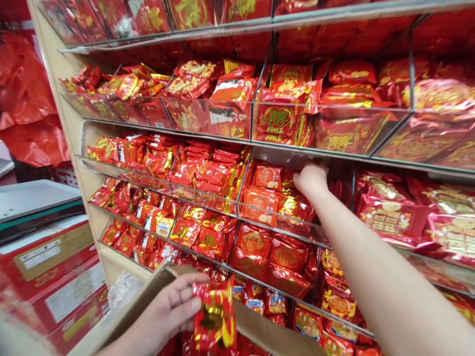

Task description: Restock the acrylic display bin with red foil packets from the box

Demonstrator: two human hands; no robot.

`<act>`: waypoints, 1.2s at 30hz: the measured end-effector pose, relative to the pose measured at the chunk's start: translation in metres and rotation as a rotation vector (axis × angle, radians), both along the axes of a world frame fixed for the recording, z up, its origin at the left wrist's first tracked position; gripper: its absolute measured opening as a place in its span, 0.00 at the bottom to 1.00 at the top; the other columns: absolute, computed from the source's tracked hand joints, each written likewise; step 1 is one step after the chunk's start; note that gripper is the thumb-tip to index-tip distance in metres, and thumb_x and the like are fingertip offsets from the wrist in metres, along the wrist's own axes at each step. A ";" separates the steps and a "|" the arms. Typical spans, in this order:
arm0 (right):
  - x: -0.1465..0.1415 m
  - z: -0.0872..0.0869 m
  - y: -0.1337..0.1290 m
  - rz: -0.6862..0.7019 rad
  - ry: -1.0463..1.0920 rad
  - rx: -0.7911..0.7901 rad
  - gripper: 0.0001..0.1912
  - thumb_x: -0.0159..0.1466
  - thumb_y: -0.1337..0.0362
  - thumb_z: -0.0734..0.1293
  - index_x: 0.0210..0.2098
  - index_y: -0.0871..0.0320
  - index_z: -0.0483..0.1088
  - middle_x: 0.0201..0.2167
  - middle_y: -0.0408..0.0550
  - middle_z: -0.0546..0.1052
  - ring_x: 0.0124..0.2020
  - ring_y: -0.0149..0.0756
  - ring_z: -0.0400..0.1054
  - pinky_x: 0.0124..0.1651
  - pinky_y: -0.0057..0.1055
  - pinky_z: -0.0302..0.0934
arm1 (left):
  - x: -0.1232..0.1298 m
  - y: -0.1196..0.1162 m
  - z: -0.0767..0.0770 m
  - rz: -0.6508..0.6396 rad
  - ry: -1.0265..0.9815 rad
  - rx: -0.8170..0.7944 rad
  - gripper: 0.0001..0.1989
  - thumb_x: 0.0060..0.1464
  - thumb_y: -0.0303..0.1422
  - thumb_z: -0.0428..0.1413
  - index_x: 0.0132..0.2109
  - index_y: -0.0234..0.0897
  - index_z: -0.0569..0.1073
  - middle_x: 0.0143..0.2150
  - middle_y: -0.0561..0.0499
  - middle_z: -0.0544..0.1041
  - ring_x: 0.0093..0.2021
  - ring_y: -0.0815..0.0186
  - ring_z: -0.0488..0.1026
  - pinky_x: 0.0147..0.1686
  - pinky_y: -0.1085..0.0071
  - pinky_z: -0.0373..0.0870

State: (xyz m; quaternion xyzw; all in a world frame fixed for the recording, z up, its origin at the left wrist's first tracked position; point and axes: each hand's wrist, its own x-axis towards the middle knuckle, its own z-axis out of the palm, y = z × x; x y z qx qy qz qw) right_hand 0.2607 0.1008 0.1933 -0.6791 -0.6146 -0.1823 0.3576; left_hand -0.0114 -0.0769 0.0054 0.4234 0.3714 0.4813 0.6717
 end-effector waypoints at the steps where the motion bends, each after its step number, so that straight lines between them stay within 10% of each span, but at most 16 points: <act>1: -0.006 -0.001 -0.015 0.049 -0.010 0.045 0.02 0.55 0.67 0.63 0.29 0.58 0.68 0.33 0.53 0.73 0.41 0.45 0.66 0.45 0.39 0.59 | 0.001 -0.001 0.011 0.035 -0.033 0.005 0.21 0.44 0.37 0.63 0.45 0.38 0.68 0.30 0.55 0.76 0.30 0.71 0.73 0.30 0.75 0.69; 5: -0.038 -0.046 -0.103 0.420 0.076 0.291 0.04 0.58 0.61 0.62 0.31 0.53 0.67 0.31 0.45 0.74 0.32 0.36 0.67 0.40 0.35 0.62 | 0.005 0.001 0.033 0.109 -0.121 0.093 0.20 0.46 0.36 0.62 0.46 0.39 0.67 0.28 0.56 0.76 0.27 0.72 0.73 0.27 0.77 0.70; 9: -0.066 -0.126 -0.172 0.804 0.522 -0.113 0.19 0.54 0.59 0.68 0.45 0.50 0.65 0.36 0.45 0.75 0.32 0.35 0.69 0.34 0.32 0.65 | 0.019 0.002 0.032 0.116 -0.126 0.136 0.20 0.47 0.34 0.61 0.47 0.38 0.66 0.28 0.55 0.77 0.25 0.73 0.73 0.23 0.79 0.69; 13: -0.076 -0.171 -0.190 0.874 1.097 -0.356 0.18 0.52 0.58 0.70 0.41 0.53 0.64 0.36 0.46 0.75 0.35 0.34 0.70 0.38 0.31 0.67 | 0.041 -0.001 0.030 0.059 -0.208 0.232 0.25 0.47 0.31 0.61 0.51 0.39 0.60 0.39 0.49 0.78 0.36 0.68 0.75 0.37 0.72 0.71; 21: -0.060 -0.170 -0.198 0.719 1.348 -0.215 0.24 0.49 0.59 0.72 0.43 0.52 0.65 0.37 0.44 0.75 0.36 0.34 0.70 0.38 0.29 0.65 | 0.055 -0.001 0.026 -0.147 0.093 0.292 0.16 0.46 0.27 0.59 0.44 0.35 0.69 0.39 0.48 0.77 0.36 0.68 0.74 0.36 0.71 0.69; 31: -0.069 -0.186 -0.204 0.604 1.456 -0.127 0.12 0.55 0.53 0.67 0.30 0.56 0.65 0.22 0.39 0.68 0.23 0.28 0.61 0.27 0.25 0.57 | 0.072 0.000 0.025 0.111 -0.069 0.089 0.14 0.35 0.33 0.66 0.30 0.33 0.72 0.25 0.55 0.73 0.26 0.73 0.68 0.29 0.76 0.65; 36: -0.078 -0.188 -0.207 0.389 1.286 -0.050 0.19 0.56 0.48 0.63 0.22 0.56 0.60 0.20 0.38 0.63 0.23 0.28 0.56 0.26 0.23 0.54 | 0.085 -0.001 0.015 0.309 -0.081 0.201 0.13 0.45 0.41 0.60 0.28 0.36 0.68 0.25 0.57 0.69 0.25 0.73 0.64 0.29 0.76 0.63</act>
